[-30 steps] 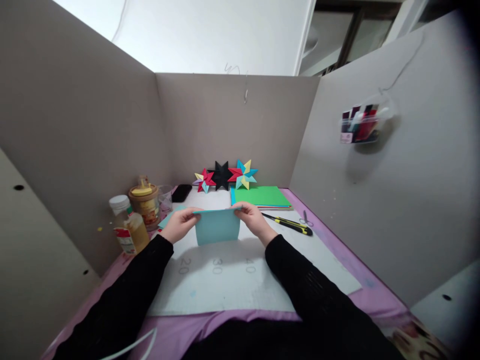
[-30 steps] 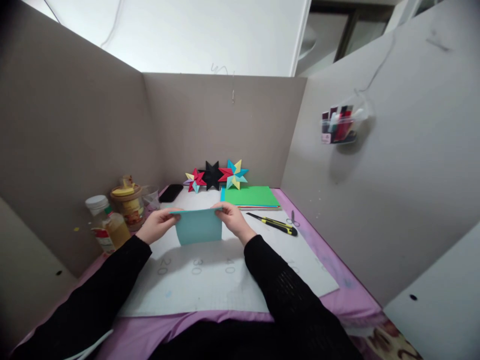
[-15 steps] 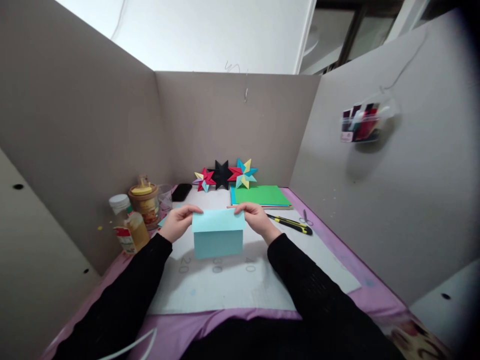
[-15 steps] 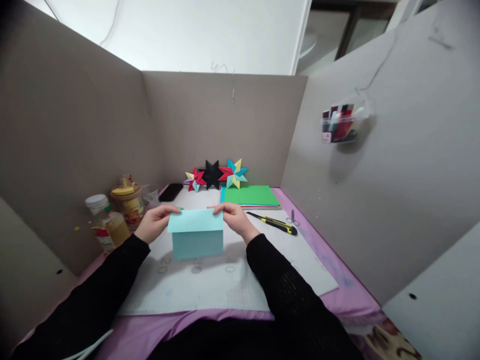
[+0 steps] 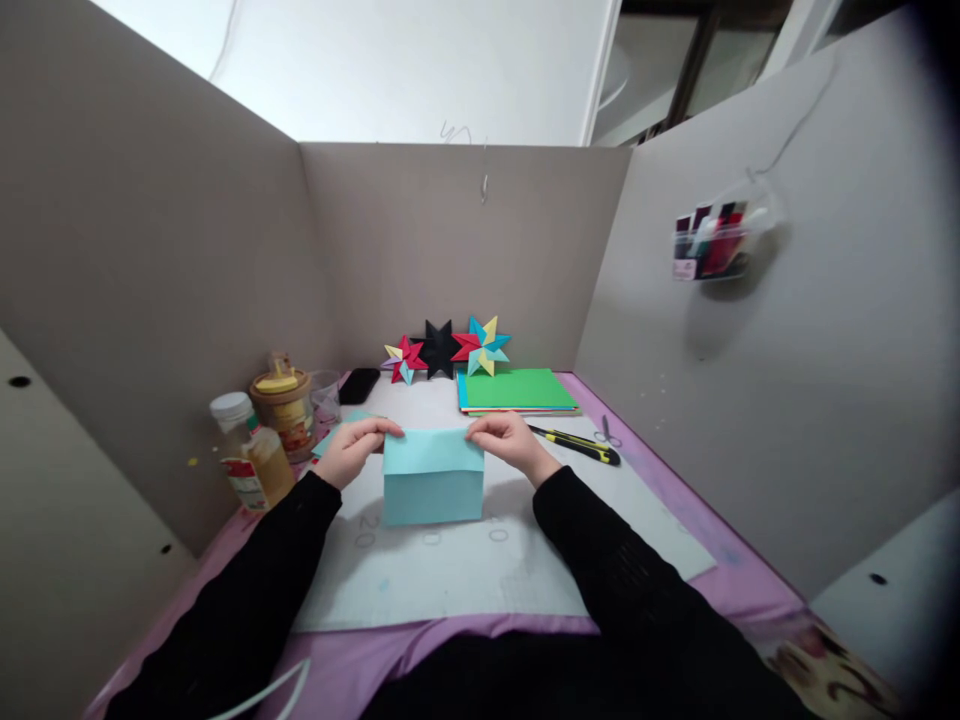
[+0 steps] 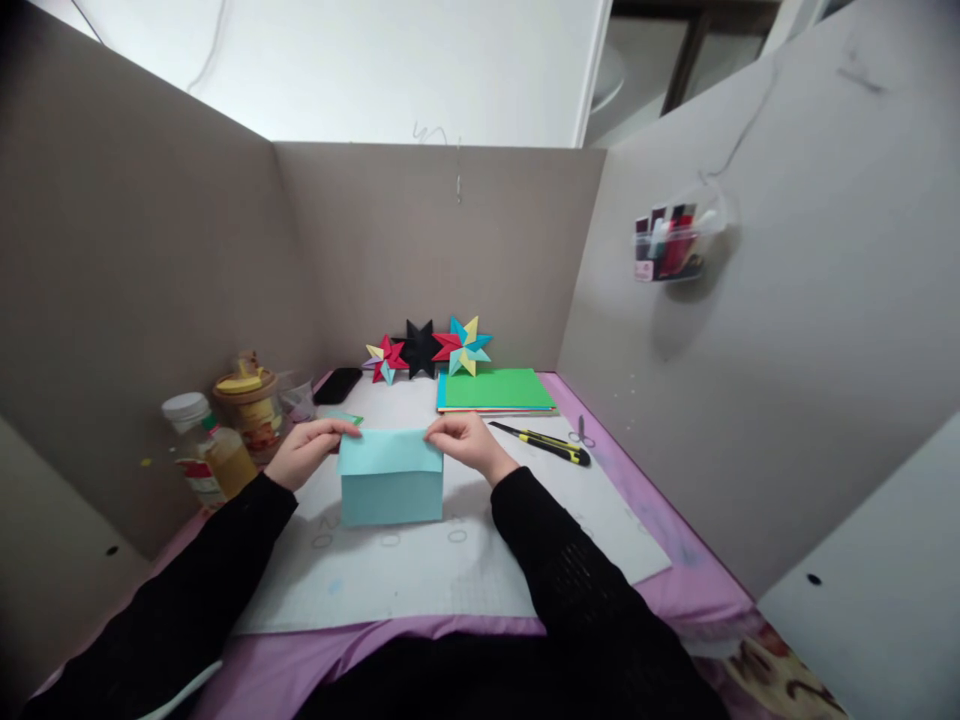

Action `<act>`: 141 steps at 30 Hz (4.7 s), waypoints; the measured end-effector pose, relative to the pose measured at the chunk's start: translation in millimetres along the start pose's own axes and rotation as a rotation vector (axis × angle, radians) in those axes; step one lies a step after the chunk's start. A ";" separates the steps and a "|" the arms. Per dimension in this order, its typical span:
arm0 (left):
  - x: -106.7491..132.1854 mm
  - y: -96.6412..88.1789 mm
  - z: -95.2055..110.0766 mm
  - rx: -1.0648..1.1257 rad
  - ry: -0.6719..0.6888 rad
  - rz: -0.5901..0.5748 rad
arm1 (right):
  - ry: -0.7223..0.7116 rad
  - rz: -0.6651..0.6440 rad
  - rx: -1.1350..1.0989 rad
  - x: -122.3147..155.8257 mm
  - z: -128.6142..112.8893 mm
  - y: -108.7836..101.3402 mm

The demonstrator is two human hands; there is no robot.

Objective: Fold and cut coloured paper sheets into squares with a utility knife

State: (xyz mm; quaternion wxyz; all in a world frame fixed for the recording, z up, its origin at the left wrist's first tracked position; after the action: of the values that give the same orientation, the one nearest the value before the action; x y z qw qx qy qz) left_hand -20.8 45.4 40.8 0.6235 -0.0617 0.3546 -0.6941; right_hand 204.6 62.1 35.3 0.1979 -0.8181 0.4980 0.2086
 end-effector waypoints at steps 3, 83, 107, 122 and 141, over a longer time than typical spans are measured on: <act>-0.7 2.5 -2.1 -0.029 -0.002 0.021 | -0.041 0.005 0.028 1.1 -2.3 3.7; -10.1 36.9 -45.5 -0.019 -0.102 0.033 | 0.263 0.468 -0.505 2.9 87.7 -17.1; 3.4 59.2 -70.0 0.331 -0.287 0.034 | 0.236 0.628 -0.718 14.3 116.0 -0.9; 4.5 41.8 -41.6 0.016 0.028 0.179 | 0.301 0.698 -0.940 18.6 115.6 -4.3; 5.7 -6.5 31.7 -0.320 0.212 0.297 | 0.402 0.540 -1.413 14.9 110.1 31.1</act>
State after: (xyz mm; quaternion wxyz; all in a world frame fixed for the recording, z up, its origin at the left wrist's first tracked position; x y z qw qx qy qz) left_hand -10.7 26.8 65.9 0.6605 -0.0336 0.5285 -0.5322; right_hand 167.0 96.4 -68.2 -0.5215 -0.6228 0.4552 0.3647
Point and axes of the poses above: each hand's wrist, its own x-axis away from the middle knuckle, its own y-axis out of the palm, z = x × y, the point moved 8 cm from there along -x, towards the middle knuckle, and after that the axes turned 15 degrees about -x, right-handed, at the moved point
